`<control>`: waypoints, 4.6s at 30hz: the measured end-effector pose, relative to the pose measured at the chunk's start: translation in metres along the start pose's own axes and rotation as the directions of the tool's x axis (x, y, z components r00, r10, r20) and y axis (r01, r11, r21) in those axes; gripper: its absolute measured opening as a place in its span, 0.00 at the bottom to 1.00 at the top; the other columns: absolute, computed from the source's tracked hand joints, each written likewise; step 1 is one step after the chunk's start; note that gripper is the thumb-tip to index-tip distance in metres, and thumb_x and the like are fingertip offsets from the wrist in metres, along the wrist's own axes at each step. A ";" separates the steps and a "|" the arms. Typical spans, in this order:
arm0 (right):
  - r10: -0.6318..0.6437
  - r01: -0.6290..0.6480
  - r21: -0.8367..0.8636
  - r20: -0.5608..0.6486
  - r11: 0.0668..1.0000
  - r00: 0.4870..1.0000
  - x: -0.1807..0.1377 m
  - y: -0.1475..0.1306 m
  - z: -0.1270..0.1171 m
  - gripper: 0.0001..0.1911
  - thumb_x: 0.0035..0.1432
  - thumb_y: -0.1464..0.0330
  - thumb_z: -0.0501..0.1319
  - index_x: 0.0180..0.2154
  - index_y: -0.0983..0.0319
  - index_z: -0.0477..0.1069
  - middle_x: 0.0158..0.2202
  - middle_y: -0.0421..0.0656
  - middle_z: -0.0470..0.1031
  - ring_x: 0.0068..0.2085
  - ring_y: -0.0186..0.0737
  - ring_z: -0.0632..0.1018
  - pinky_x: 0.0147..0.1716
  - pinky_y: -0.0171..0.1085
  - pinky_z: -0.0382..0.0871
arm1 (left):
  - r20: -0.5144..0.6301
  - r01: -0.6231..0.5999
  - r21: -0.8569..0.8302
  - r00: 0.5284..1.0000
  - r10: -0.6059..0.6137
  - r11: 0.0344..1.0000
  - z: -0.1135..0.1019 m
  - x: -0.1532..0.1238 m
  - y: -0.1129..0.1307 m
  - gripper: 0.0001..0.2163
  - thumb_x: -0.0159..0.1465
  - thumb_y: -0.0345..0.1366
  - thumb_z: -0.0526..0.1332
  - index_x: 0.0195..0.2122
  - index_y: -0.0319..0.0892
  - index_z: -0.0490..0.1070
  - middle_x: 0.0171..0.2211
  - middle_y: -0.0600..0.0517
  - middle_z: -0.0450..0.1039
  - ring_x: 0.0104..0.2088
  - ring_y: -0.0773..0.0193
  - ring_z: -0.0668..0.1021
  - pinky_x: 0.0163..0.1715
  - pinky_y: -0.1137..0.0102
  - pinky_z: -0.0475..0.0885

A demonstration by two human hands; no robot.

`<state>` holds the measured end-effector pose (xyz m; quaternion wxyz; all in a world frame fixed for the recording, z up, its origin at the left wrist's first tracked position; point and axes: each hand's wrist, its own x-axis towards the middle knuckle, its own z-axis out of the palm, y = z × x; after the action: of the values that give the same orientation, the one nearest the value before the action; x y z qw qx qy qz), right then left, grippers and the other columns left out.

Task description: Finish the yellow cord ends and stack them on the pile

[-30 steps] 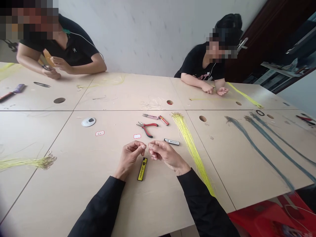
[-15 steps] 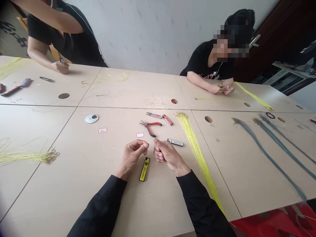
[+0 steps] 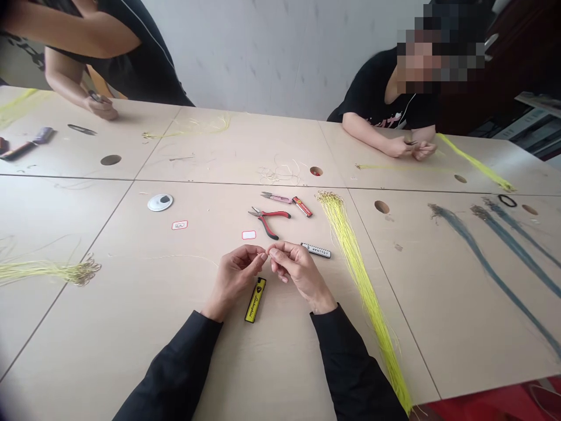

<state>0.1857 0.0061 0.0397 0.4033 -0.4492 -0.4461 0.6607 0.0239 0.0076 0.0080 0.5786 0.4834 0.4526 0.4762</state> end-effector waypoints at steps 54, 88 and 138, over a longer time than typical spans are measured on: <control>0.045 -0.028 -0.273 0.057 0.962 0.997 -0.014 -0.004 0.021 0.24 0.61 0.53 0.62 0.54 0.58 0.70 0.23 0.34 0.60 0.21 0.32 0.63 0.19 0.33 0.64 | -0.062 0.044 -0.572 0.993 -0.096 0.819 -0.006 0.001 0.028 0.20 0.58 0.50 0.70 0.26 0.41 0.64 0.17 0.61 0.54 0.19 0.74 0.58 0.20 0.77 0.58; -0.095 0.071 -0.088 -0.312 0.994 0.945 -0.010 0.000 0.012 0.16 0.59 0.54 0.64 0.36 0.61 0.73 0.32 0.39 0.74 0.18 0.27 0.63 0.16 0.33 0.61 | -0.013 -0.170 0.118 0.985 0.173 0.978 0.000 -0.006 0.018 0.10 0.64 0.38 0.65 0.46 0.44 0.75 0.45 0.46 0.77 0.49 0.58 0.77 0.53 0.64 0.66; -0.166 0.058 -0.458 -0.200 0.887 0.966 -0.002 0.011 0.018 0.30 0.69 0.48 0.45 0.22 0.60 0.59 0.20 0.37 0.55 0.24 0.34 0.59 0.26 0.37 0.51 | -0.115 -0.137 0.212 0.980 0.164 0.968 -0.002 -0.005 0.011 0.09 0.64 0.42 0.64 0.34 0.42 0.78 0.33 0.51 0.78 0.35 0.63 0.77 0.40 0.69 0.70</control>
<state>0.1679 -0.0030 0.0331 0.3761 -0.5777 -0.5610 0.4584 0.0198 0.0041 0.0185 0.4574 0.5404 0.4980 0.5008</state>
